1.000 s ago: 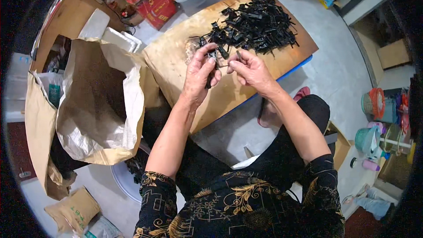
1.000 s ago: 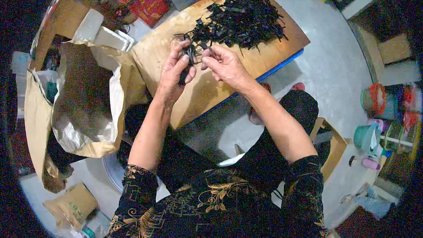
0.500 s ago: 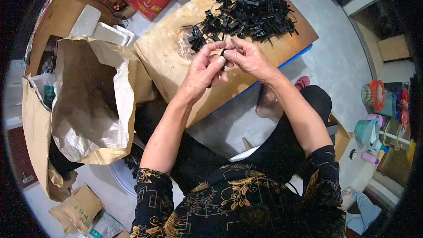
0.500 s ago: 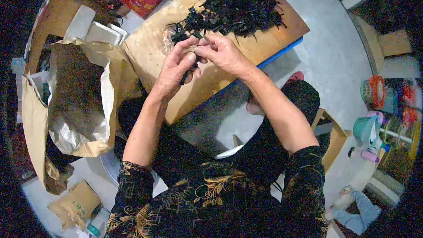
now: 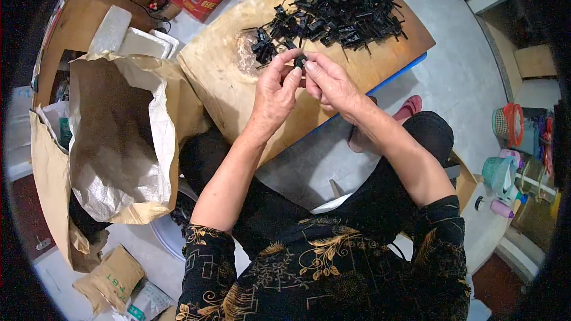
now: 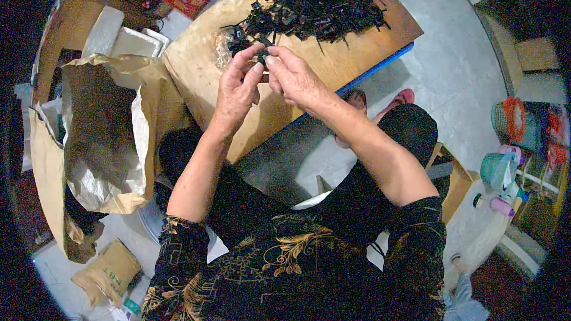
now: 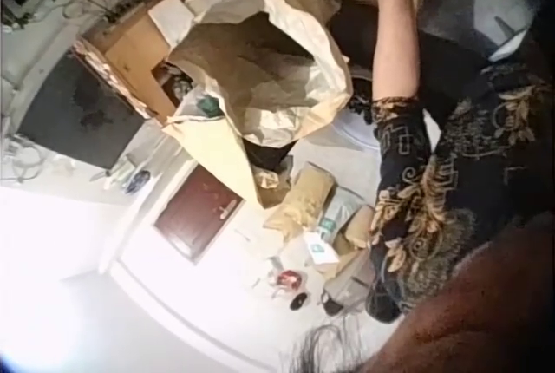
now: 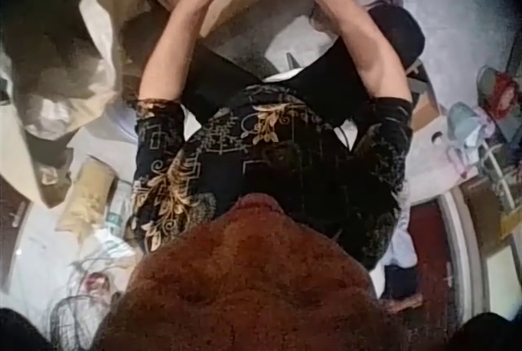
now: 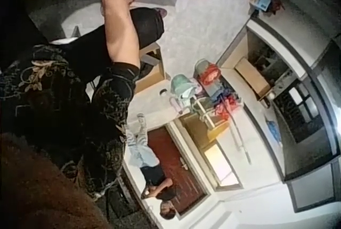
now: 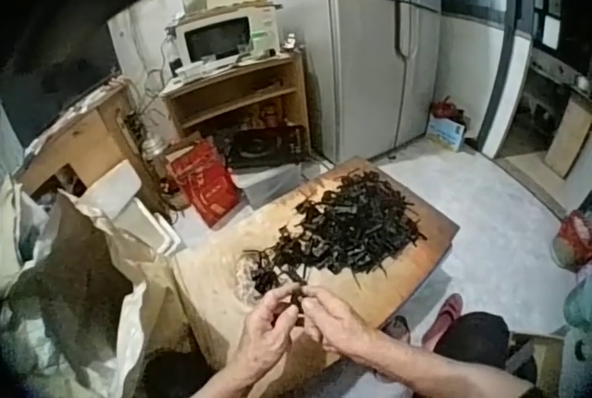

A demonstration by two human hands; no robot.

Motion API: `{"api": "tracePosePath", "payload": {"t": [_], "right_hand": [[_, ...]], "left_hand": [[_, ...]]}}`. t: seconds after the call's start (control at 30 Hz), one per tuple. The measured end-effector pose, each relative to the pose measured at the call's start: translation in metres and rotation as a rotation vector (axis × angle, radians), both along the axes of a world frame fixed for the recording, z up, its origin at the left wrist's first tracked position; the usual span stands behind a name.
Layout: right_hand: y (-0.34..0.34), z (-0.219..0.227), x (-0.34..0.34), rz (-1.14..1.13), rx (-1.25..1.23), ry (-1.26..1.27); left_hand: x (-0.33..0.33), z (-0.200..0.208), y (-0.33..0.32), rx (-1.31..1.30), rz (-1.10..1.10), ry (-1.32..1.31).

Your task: Sorting and inspecting small black plastic components from a pile on a table into a large bag.

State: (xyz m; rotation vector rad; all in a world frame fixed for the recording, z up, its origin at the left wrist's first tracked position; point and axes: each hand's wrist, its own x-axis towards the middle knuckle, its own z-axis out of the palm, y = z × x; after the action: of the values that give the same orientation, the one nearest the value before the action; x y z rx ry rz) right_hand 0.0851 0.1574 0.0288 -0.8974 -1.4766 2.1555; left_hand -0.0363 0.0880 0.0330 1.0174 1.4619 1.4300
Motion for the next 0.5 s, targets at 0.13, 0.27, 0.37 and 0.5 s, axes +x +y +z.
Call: {"api": "tracePosePath", "payload": {"t": [0.13,0.27,0.37,0.5], "right_hand": [[-0.002,0.005,-0.003,0.008,-0.013,-0.028],[-0.002,0.001,-0.006,-0.003,-0.007,-0.043],[-0.002,-0.002,-0.011,0.000,-0.015,-0.032],[-0.001,-0.004,-0.016,0.034,-0.045,-0.072]], "left_hand": [[-0.003,-0.012,0.001,-0.008,-0.012,0.045],[0.000,-0.010,0.002,-0.025,0.005,0.035],[-0.002,-0.021,0.004,0.063,0.059,0.140],[-0.002,-0.026,0.002,0.126,0.150,0.402]]}}
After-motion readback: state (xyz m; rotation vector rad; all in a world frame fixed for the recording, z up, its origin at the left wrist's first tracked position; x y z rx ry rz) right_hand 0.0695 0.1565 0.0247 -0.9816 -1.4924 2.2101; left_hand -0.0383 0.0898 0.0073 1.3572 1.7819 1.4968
